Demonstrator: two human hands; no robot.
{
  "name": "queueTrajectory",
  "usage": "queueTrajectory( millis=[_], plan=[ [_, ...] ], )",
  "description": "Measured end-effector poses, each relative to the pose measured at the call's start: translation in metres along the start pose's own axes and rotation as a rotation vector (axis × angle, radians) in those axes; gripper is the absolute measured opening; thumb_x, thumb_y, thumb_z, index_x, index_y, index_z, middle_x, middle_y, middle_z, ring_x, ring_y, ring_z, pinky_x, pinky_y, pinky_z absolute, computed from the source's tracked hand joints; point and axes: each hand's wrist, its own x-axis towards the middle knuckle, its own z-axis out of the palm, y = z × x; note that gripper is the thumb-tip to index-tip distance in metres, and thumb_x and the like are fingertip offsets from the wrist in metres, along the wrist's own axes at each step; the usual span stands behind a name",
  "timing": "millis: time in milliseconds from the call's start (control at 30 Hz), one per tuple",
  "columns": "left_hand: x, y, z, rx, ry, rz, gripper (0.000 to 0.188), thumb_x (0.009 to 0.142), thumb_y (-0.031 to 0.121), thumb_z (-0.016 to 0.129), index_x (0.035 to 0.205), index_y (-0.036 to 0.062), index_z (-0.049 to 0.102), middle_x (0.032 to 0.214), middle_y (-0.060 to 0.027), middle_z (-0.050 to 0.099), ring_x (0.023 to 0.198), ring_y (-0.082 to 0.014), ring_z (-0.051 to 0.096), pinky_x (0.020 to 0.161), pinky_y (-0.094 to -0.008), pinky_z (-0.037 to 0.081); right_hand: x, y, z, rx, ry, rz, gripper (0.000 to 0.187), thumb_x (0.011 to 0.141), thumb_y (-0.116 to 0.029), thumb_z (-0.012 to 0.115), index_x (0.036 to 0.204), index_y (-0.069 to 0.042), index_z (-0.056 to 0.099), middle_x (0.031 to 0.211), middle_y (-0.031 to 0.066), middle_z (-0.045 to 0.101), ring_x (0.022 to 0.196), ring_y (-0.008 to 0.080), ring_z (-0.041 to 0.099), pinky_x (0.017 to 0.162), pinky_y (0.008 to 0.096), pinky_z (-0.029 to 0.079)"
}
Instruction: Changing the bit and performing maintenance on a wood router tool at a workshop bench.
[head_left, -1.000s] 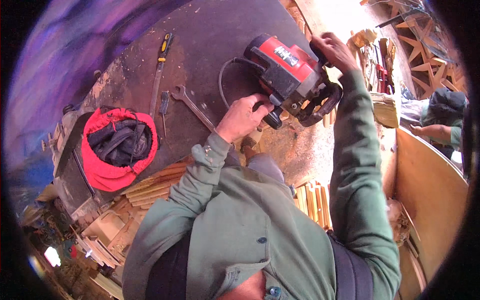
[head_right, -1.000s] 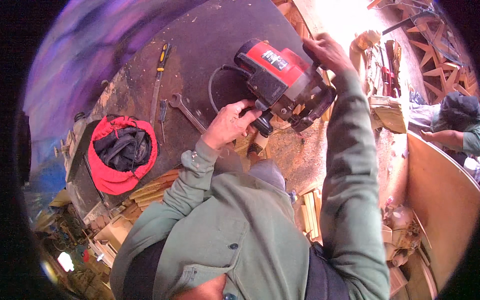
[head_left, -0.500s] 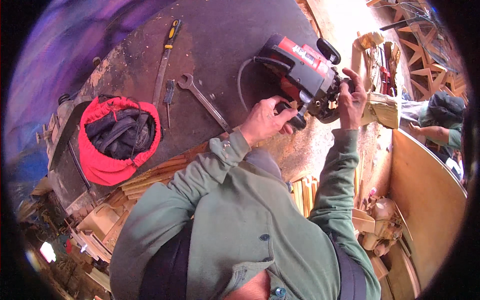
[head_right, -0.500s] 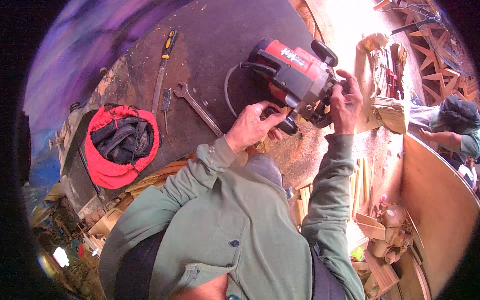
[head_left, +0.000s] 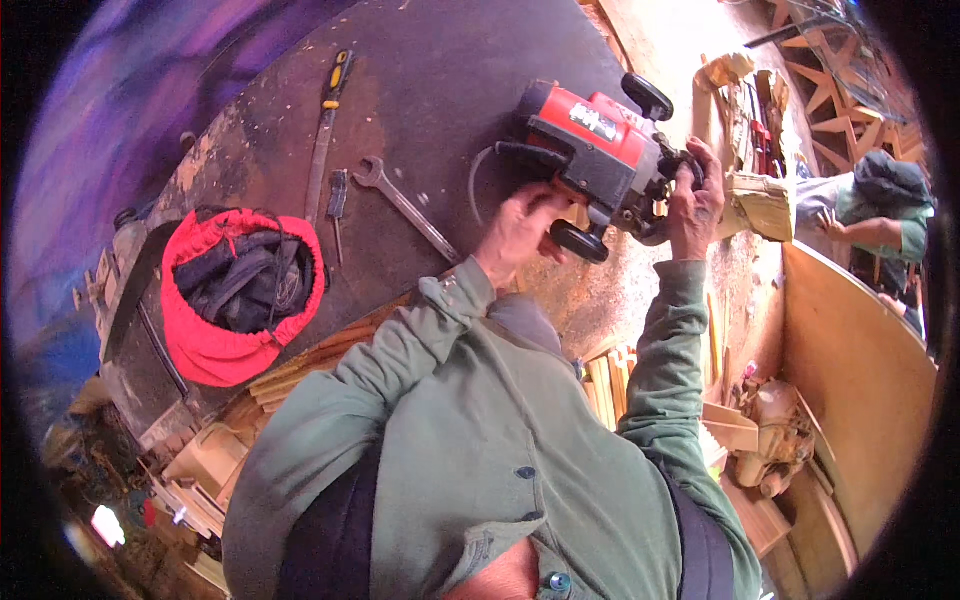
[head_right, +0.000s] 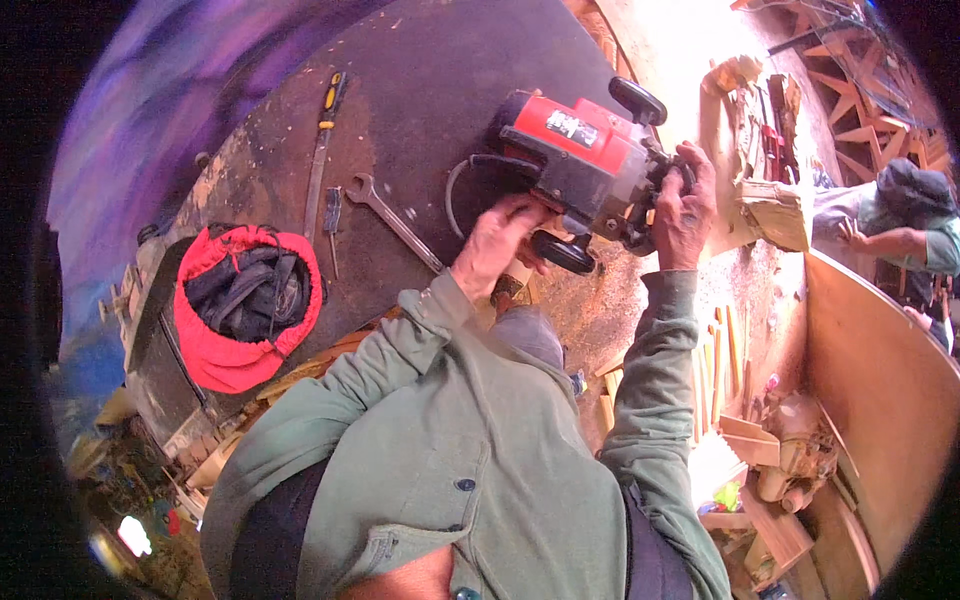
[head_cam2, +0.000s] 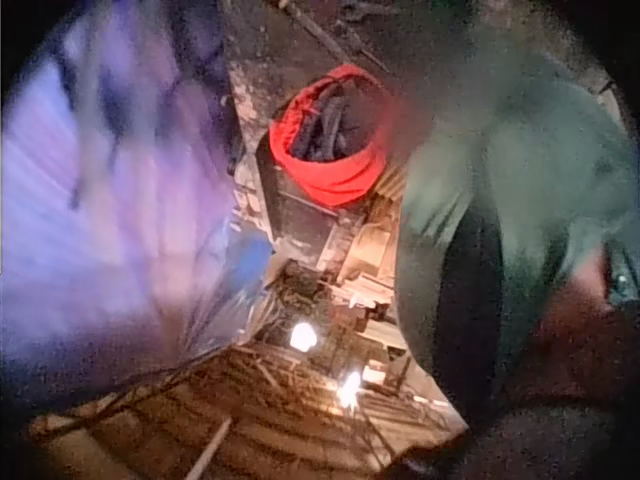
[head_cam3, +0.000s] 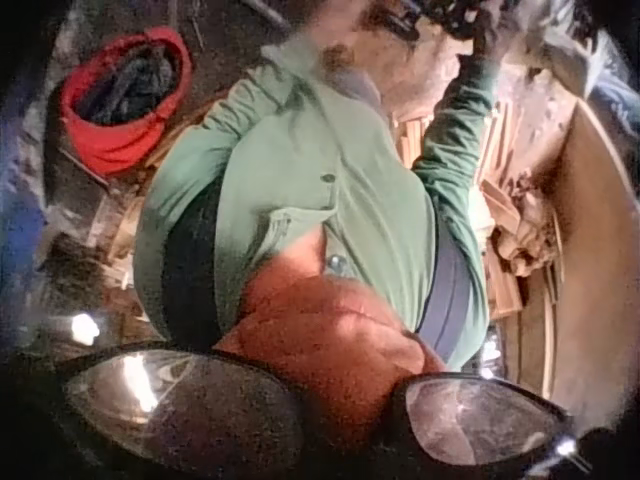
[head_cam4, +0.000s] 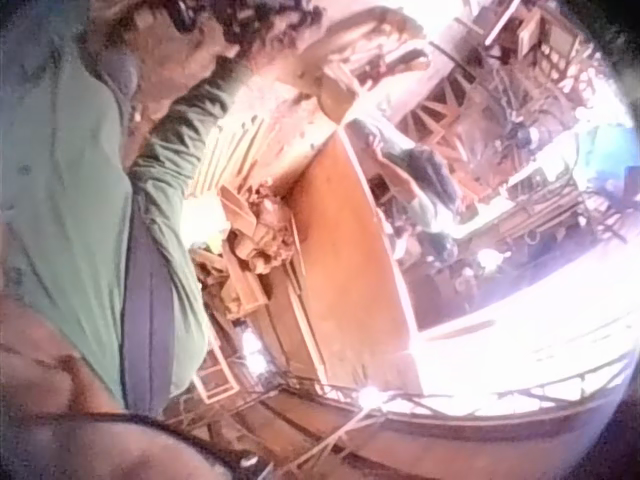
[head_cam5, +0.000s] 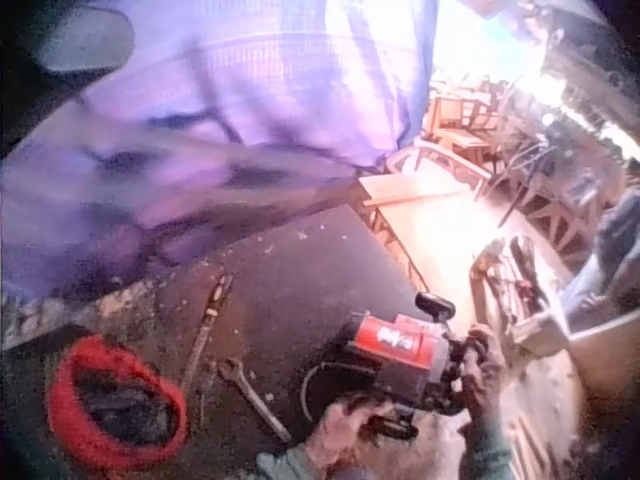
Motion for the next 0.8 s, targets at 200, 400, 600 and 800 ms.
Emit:
queueTrajectory(
  millis=[200,400,600,800],
  plan=[
    [0.011,0.008,-0.013,-0.001,0.091,-0.032,0.023,0.103,0.024,0.055,0.113,0.0076,0.067,0.103,-0.0051,0.072,0.072,-0.0129,0.065,0.056,-0.0294,0.051,0.001,0.002,-0.001,0.074,-0.004,0.083,0.031,0.103,-0.016,0.058,0.131,-0.001,0.060,0.108,0.0093,0.070,0.097,0.0144,0.065,0.084,0.0276,0.052],
    [0.023,0.007,-0.037,-0.075,0.019,-0.076,0.015,0.099,0.017,0.064,0.106,0.0051,0.070,0.095,-0.0052,0.071,0.077,-0.0140,0.065,0.071,-0.0298,0.055,-0.015,-0.017,-0.032,0.075,0.087,-0.071,0.022,0.103,-0.012,0.059,0.120,0.000,0.066,0.120,0.0105,0.069,0.115,0.0183,0.063,0.100,0.0304,0.049],
    [0.027,-0.001,-0.031,-0.078,0.152,-0.014,0.016,0.099,0.020,0.064,0.107,0.0069,0.070,0.096,-0.0040,0.071,0.080,-0.0152,0.066,0.071,-0.0307,0.055,-0.033,-0.059,0.001,0.043,0.026,-0.502,0.026,0.083,-0.001,0.075,0.107,-0.002,0.066,0.111,0.0152,0.068,0.111,0.0330,0.065,0.099,0.0445,0.052],
    [0.036,-0.006,-0.040,-0.057,0.163,0.004,0.019,0.098,0.017,0.064,0.113,0.0068,0.069,0.102,-0.0053,0.071,0.090,-0.0179,0.068,0.078,-0.0331,0.055,-0.013,-0.046,0.067,-0.012,-0.054,-0.432,0.046,0.096,-0.044,0.063,0.118,-0.003,0.064,0.124,0.0161,0.064,0.126,0.0322,0.055,0.112,0.0477,0.031]
  ],
)
